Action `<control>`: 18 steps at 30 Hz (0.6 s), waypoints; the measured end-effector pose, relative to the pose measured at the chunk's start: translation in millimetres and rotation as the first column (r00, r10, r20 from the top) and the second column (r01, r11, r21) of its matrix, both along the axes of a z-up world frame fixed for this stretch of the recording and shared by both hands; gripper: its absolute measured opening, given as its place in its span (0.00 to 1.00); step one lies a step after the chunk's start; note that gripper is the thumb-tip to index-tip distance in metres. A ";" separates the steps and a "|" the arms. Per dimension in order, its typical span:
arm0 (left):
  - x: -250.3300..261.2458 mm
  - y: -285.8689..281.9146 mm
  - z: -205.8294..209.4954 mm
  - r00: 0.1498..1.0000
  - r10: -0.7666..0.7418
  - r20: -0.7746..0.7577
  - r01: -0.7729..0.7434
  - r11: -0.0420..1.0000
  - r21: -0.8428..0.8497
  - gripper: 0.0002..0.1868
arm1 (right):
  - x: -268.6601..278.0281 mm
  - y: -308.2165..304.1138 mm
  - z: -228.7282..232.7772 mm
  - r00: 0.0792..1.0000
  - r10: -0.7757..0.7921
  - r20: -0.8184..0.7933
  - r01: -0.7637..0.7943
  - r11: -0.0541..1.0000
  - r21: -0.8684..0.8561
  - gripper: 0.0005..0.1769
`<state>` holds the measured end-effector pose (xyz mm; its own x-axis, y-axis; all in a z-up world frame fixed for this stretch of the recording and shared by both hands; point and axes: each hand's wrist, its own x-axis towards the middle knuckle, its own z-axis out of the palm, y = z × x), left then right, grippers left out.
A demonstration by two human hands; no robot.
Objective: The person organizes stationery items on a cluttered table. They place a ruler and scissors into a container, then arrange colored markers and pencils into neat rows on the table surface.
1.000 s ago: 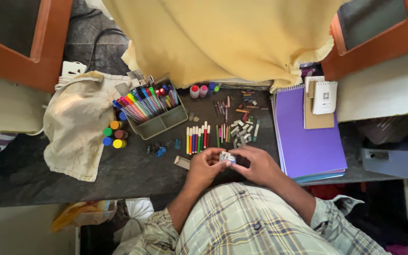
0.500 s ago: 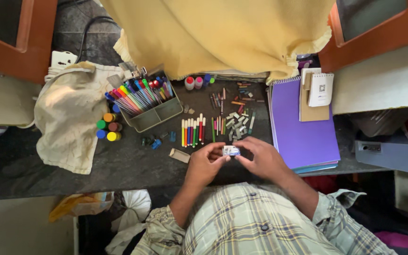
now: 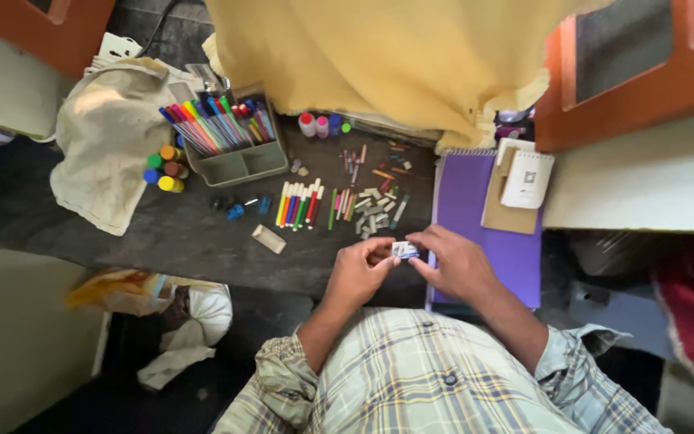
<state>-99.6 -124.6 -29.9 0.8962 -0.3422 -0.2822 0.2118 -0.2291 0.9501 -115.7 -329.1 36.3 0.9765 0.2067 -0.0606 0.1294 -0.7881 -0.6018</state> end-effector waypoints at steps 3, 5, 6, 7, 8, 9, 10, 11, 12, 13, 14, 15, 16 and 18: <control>-12.7 -28.6 -7.0 0.999 0.015 -0.040 -0.014 1.000 0.017 0.20 | -9.6 -24.9 2.0 0.999 0.028 0.029 -0.026 0.998 -0.062 0.19; -20.3 -46.4 -12.4 0.999 0.017 -0.047 -0.015 0.999 0.034 0.21 | -16.0 -40.1 -0.5 1.000 0.021 0.020 -0.018 0.994 -0.112 0.20; -24.4 -54.9 -14.3 0.998 0.018 -0.053 -0.015 0.999 0.044 0.22 | -18.3 -48.8 -2.4 1.000 0.018 0.002 -0.017 0.991 -0.134 0.20; -29.2 -63.4 -15.4 0.999 0.021 -0.048 -0.019 0.998 0.054 0.22 | -19.9 -57.4 -4.7 1.000 0.013 -0.015 -0.015 0.988 -0.155 0.21; -34.0 -72.5 -15.9 0.999 0.025 -0.043 -0.022 0.998 0.064 0.21 | -22.0 -65.4 -7.3 0.999 0.008 -0.031 -0.014 0.984 -0.177 0.21; -35.6 -79.8 -15.9 0.999 0.026 -0.034 -0.023 0.997 0.073 0.21 | -23.4 -72.3 -10.1 1.000 0.013 -0.013 -0.015 0.981 -0.193 0.21; -37.2 -85.2 -15.5 0.999 0.027 -0.032 -0.024 0.997 0.077 0.21 | -24.6 -78.5 -13.1 1.000 0.018 0.004 -0.016 0.978 -0.210 0.21; -41.6 -91.9 -15.0 0.999 0.023 -0.035 -0.020 0.997 0.076 0.21 | -28.2 -85.5 -15.5 1.000 0.018 0.016 -0.013 0.973 -0.230 0.21; -45.2 -98.2 -14.7 0.999 0.019 -0.039 -0.016 0.997 0.076 0.21 | -30.6 -91.6 -17.8 1.000 0.012 0.023 -0.006 0.968 -0.252 0.21; -46.7 -103.1 -14.6 1.000 0.000 0.011 -0.001 0.995 0.100 0.21 | -31.7 -96.5 -19.6 1.000 0.006 0.031 0.003 0.962 -0.274 0.20; -47.8 -106.7 -14.5 0.998 -0.021 0.059 0.013 0.992 0.126 0.21 | -32.9 -100.8 -20.1 0.999 0.000 0.040 0.012 0.955 -0.295 0.19; -51.5 -109.7 -13.9 0.994 -0.042 0.103 0.026 0.988 0.152 0.21 | -35.2 -104.6 -19.4 1.000 -0.022 0.020 0.027 0.948 -0.318 0.20; -55.3 -112.8 -12.8 0.994 -0.049 0.096 0.033 0.986 0.164 0.21 | -36.4 -107.6 -17.7 0.999 -0.043 0.002 0.041 0.939 -0.342 0.21; -54.9 -114.7 -9.3 0.993 -0.062 0.096 0.042 0.980 0.194 0.20 | -34.3 -108.4 -12.6 0.998 -0.064 -0.006 0.059 0.943 -0.328 0.22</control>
